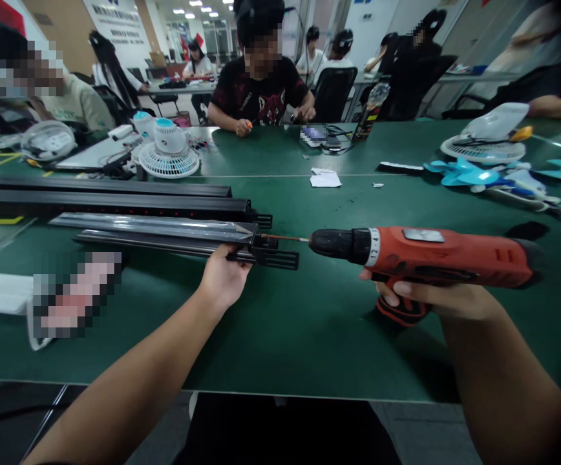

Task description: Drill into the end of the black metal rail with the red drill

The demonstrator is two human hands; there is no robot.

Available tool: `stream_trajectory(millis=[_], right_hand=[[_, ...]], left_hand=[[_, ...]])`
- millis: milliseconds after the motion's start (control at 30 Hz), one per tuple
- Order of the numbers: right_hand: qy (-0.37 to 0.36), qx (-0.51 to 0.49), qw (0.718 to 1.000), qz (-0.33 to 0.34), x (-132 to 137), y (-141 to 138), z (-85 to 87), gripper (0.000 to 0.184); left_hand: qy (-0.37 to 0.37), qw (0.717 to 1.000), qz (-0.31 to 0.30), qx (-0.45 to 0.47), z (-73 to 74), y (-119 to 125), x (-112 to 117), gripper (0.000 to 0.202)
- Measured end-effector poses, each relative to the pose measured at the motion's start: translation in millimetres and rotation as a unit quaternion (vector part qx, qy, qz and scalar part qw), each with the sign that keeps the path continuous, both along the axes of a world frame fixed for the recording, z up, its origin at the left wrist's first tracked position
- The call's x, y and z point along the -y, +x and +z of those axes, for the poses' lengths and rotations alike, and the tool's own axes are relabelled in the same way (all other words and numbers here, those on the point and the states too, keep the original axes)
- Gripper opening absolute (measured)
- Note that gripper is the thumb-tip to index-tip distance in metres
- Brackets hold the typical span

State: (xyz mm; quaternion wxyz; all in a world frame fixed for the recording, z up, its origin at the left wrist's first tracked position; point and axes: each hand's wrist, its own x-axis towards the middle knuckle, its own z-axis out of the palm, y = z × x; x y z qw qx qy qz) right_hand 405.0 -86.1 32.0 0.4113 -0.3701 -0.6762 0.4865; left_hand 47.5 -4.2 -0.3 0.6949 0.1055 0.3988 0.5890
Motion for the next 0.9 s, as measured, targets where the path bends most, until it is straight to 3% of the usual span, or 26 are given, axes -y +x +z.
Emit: stream_trajectory(millis=[267,567,900], right_hand=[[0.009,0.005,1.0,-0.023,0,1,-3.0,0.026],[0.038,-0.018,0.999,0.029,-1,2,-2.8,0.031],[0.037,-0.03,0.999,-0.018,1,4,-9.6,0.031]], left_hand=[[0.011,1.0,-0.003,-0.006,-0.4,0,0,0.017],[0.025,1.0,-0.01,-0.002,-5.1,-1,-3,0.024],[0.019,1.0,-0.008,-0.005,-7.5,-4,0,0.023]])
